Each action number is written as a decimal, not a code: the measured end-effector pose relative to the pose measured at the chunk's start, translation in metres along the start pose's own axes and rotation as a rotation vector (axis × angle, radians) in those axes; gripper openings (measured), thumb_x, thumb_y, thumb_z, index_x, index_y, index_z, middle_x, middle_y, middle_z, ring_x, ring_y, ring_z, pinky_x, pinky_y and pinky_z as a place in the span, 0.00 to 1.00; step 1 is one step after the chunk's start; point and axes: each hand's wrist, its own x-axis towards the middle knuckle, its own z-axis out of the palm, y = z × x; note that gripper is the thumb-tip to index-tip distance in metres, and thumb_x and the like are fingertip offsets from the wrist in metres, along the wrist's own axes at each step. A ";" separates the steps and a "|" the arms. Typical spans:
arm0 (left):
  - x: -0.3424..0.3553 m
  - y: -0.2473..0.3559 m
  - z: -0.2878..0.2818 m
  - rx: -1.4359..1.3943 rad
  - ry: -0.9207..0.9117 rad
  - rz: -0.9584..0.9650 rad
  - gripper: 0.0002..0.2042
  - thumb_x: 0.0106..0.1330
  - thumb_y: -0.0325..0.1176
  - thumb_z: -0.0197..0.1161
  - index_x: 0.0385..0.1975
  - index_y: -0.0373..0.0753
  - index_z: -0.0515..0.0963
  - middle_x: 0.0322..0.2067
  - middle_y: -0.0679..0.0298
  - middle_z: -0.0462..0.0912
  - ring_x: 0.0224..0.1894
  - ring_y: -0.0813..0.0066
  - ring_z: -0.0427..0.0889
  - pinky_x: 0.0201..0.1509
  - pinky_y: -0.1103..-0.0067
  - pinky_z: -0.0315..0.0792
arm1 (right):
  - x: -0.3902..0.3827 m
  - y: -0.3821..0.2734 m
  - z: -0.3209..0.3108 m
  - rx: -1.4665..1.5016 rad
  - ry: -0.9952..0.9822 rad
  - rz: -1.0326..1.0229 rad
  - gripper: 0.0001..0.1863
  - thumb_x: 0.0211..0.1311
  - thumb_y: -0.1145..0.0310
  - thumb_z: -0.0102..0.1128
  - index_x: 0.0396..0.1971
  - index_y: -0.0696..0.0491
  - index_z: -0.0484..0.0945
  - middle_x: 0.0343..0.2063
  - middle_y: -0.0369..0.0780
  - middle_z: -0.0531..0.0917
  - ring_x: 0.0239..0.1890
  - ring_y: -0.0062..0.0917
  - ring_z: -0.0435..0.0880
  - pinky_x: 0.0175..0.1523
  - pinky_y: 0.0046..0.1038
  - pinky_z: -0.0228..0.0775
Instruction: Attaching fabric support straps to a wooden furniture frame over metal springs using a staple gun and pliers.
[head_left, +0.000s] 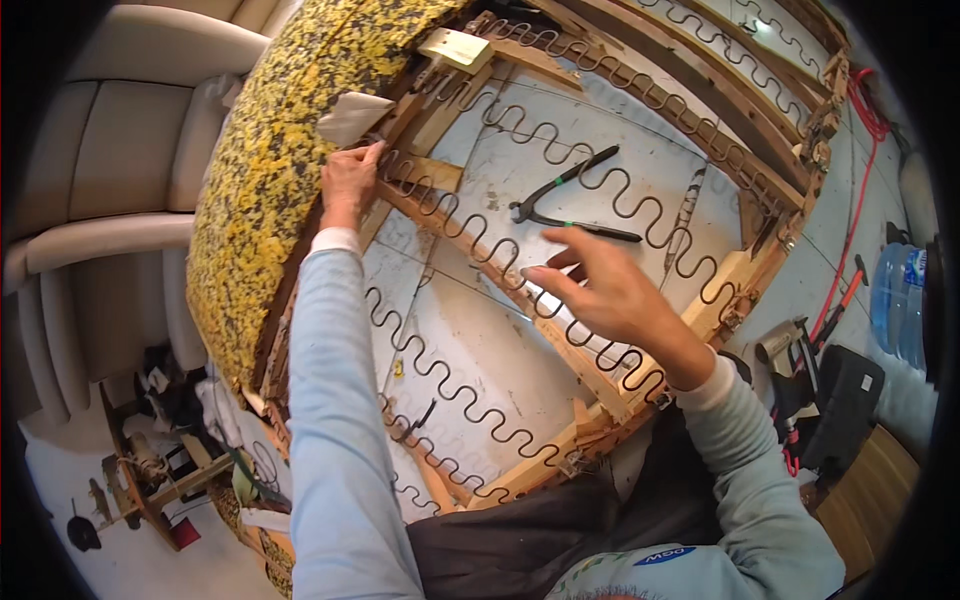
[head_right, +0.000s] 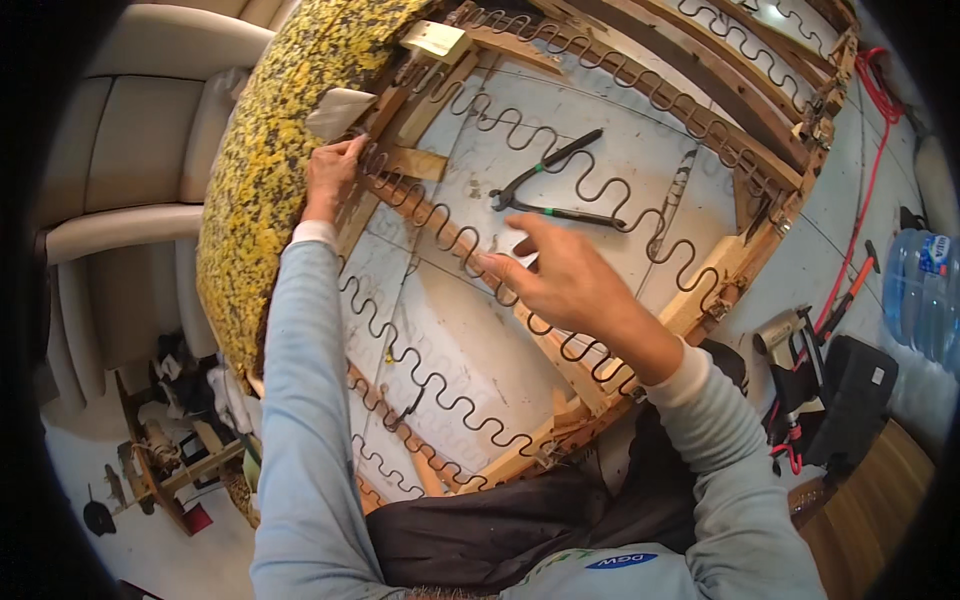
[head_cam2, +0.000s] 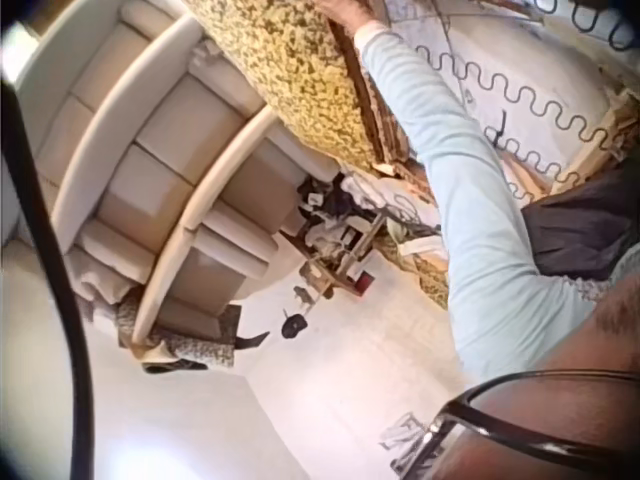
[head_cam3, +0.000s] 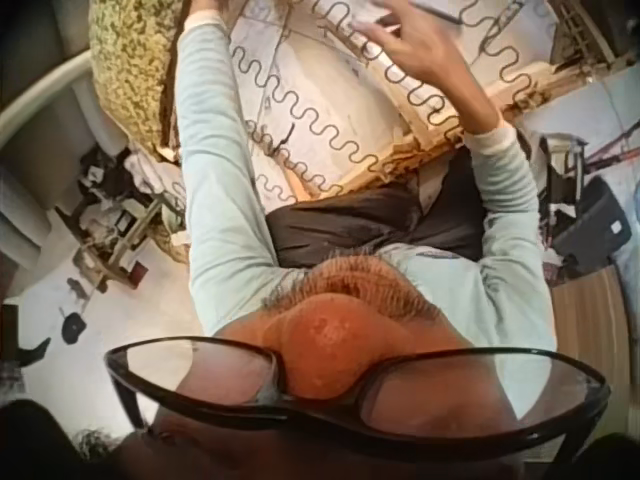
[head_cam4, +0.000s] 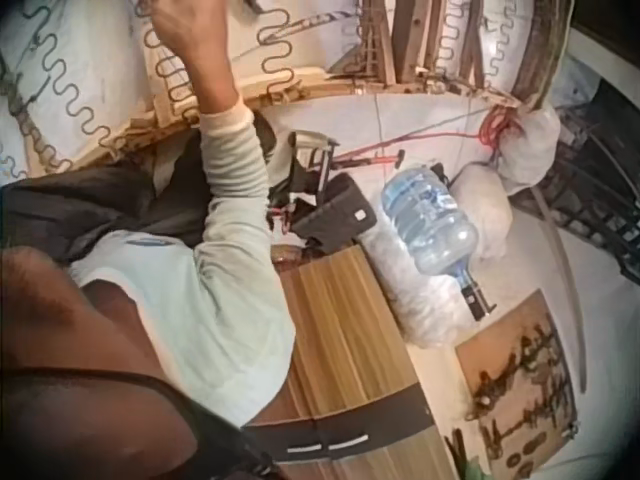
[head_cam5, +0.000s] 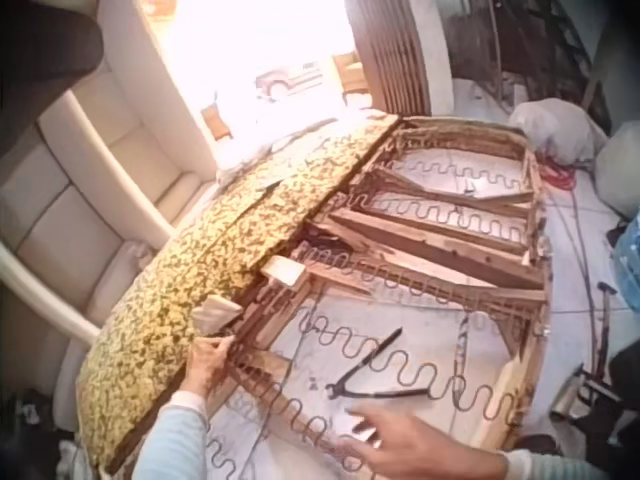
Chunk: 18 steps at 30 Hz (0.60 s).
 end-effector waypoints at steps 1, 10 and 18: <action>0.000 -0.002 0.002 -0.058 0.028 -0.024 0.19 0.60 0.54 0.66 0.37 0.45 0.87 0.34 0.53 0.86 0.40 0.53 0.86 0.46 0.68 0.77 | 0.001 0.003 0.009 0.019 -0.102 0.120 0.25 0.66 0.60 0.60 0.54 0.64 0.73 0.25 0.43 0.83 0.28 0.26 0.86 0.34 0.27 0.77; 0.013 -0.025 0.034 -0.608 0.166 -0.151 0.13 0.52 0.38 0.78 0.31 0.37 0.87 0.29 0.65 0.87 0.32 0.79 0.82 0.41 0.80 0.74 | 0.010 0.002 0.027 0.351 -0.168 0.218 0.11 0.67 0.71 0.53 0.42 0.61 0.79 0.18 0.37 0.79 0.15 0.19 0.76 0.23 0.24 0.69; 0.014 -0.015 0.045 -0.267 0.288 -0.116 0.30 0.48 0.48 0.80 0.44 0.30 0.81 0.41 0.56 0.86 0.43 0.68 0.83 0.48 0.73 0.74 | 0.012 0.003 0.024 0.411 -0.173 0.265 0.11 0.67 0.73 0.52 0.44 0.60 0.80 0.17 0.36 0.78 0.15 0.17 0.76 0.24 0.24 0.70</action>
